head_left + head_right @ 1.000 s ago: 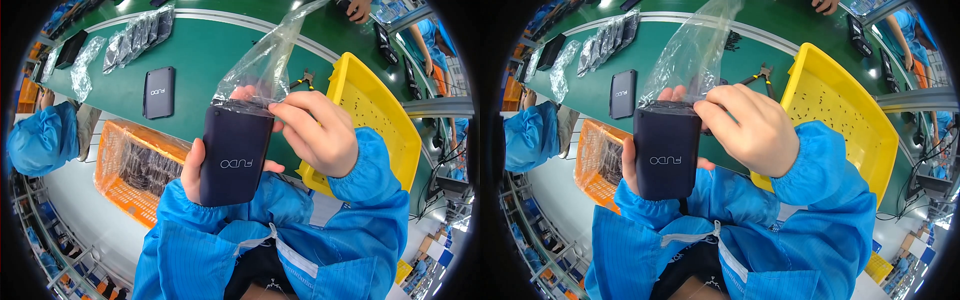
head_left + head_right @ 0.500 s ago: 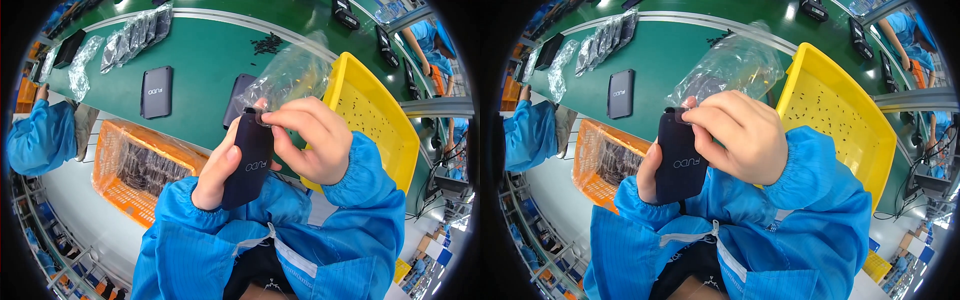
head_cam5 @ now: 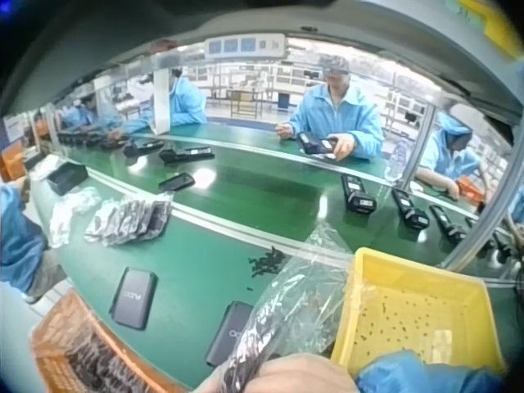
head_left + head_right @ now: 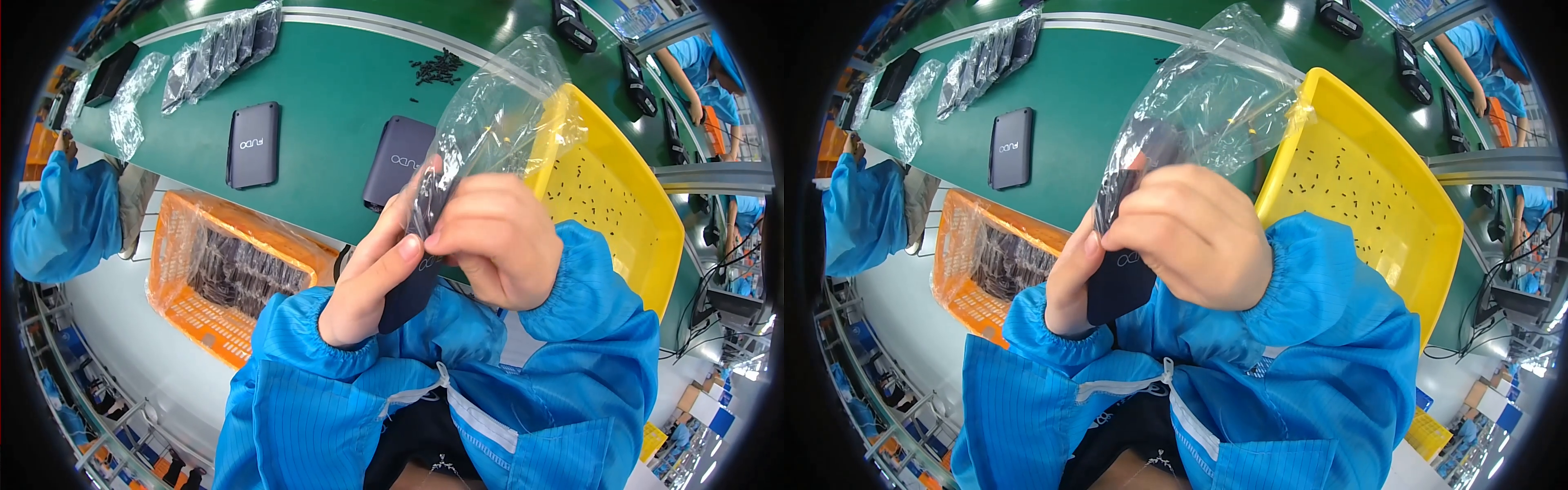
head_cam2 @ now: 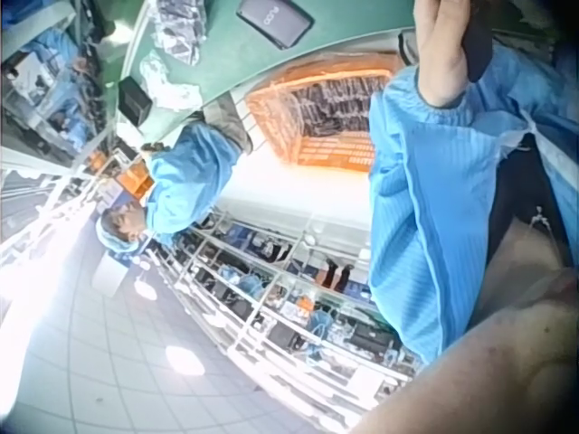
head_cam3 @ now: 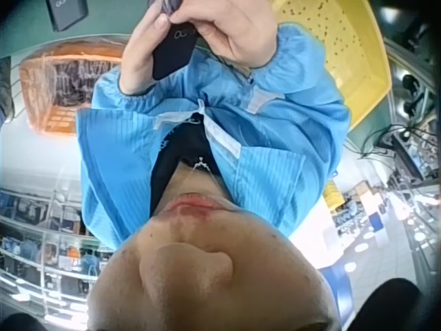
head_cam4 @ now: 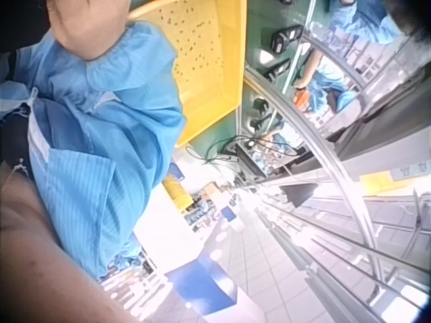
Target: The person assembles electronic device components by hand, then places the assembled components into a plastic bag along with screws, using pliers to aid in assembly.
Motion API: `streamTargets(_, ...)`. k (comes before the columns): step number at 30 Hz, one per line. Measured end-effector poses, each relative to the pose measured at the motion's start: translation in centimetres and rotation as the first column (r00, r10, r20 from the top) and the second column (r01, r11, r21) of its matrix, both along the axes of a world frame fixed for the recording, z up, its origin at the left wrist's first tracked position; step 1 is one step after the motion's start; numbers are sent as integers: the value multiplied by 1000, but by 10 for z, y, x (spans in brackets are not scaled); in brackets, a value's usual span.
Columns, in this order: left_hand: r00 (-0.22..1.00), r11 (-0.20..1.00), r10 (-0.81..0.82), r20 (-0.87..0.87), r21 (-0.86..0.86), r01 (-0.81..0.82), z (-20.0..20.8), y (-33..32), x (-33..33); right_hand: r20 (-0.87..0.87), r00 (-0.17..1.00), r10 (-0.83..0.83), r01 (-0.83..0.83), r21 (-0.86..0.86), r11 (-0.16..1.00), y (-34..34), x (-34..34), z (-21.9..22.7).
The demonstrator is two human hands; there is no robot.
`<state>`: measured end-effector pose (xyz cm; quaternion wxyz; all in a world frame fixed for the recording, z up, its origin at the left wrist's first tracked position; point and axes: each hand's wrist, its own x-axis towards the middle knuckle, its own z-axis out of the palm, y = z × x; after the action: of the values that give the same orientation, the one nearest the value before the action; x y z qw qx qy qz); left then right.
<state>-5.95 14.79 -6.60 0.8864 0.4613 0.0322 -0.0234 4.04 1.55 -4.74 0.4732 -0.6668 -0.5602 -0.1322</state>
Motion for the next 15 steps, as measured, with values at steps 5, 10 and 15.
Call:
streamTargets(5, 990, 956, 132, 41, -268, -116, 0, -7, 4, 107, 994, -19, 19, 7, 1000, -3, -3, -8)
streamTargets(10, 987, 940, 149, 65, -319, -121, -11, -4, 5, 140, 988, -64, 67, -16, 998, -7, -1, -15)
streamTargets(15, 965, 908, 257, 54, -355, -222, -4, -4, 11, -99, 985, -143, 139, -45, 989, -17, -13, -12)
